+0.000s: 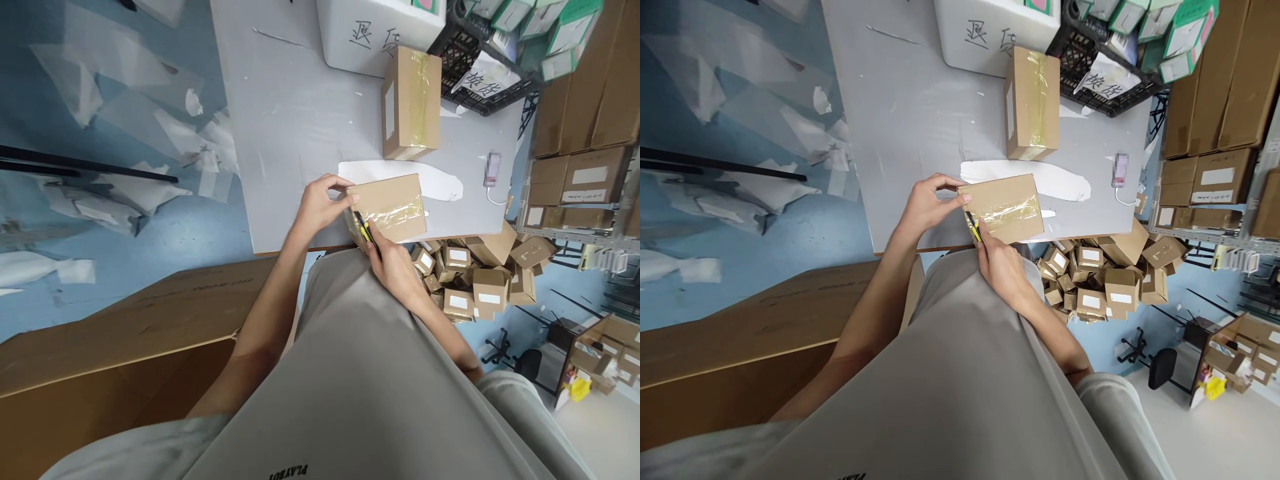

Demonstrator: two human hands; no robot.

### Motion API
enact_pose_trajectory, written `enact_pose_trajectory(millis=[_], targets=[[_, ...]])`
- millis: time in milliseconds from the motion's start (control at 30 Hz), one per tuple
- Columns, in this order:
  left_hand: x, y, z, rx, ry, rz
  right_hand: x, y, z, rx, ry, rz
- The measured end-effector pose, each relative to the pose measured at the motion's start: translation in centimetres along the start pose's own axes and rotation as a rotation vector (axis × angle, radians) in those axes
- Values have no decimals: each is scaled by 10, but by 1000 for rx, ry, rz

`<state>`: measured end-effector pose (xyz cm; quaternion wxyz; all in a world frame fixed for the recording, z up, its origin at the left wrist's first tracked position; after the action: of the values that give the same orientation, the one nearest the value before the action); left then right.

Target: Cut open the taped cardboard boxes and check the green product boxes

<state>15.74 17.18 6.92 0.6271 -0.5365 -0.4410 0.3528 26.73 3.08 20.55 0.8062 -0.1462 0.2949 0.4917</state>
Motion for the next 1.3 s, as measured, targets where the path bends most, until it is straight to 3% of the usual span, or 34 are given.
enact_pose_trajectory(millis=[333, 767, 1033, 1300], targets=[[-6, -5, 0, 30, -49, -13, -13, 17, 5, -250, 118, -108], [-12, 1, -2, 58, -101, 30, -36, 1, -22, -450, 235, -141], [-11, -5, 0, 17, -75, 27, -38, -6, -13, -392, 215, -73], [-13, -9, 0, 12, -70, 16, -28, 8, 9, -322, 121, -31]])
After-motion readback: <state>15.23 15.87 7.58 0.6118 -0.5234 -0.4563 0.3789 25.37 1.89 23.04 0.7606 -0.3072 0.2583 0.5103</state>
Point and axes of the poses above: each hand's wrist, its own x-axis towards the middle knuckle, its own z-axis out of the back of the hand, y = z × x, the point moved 8 cm from there along x, towards the middle knuckle, and after that the axes turned 15 degrees about -z, right-handed, at the moved point
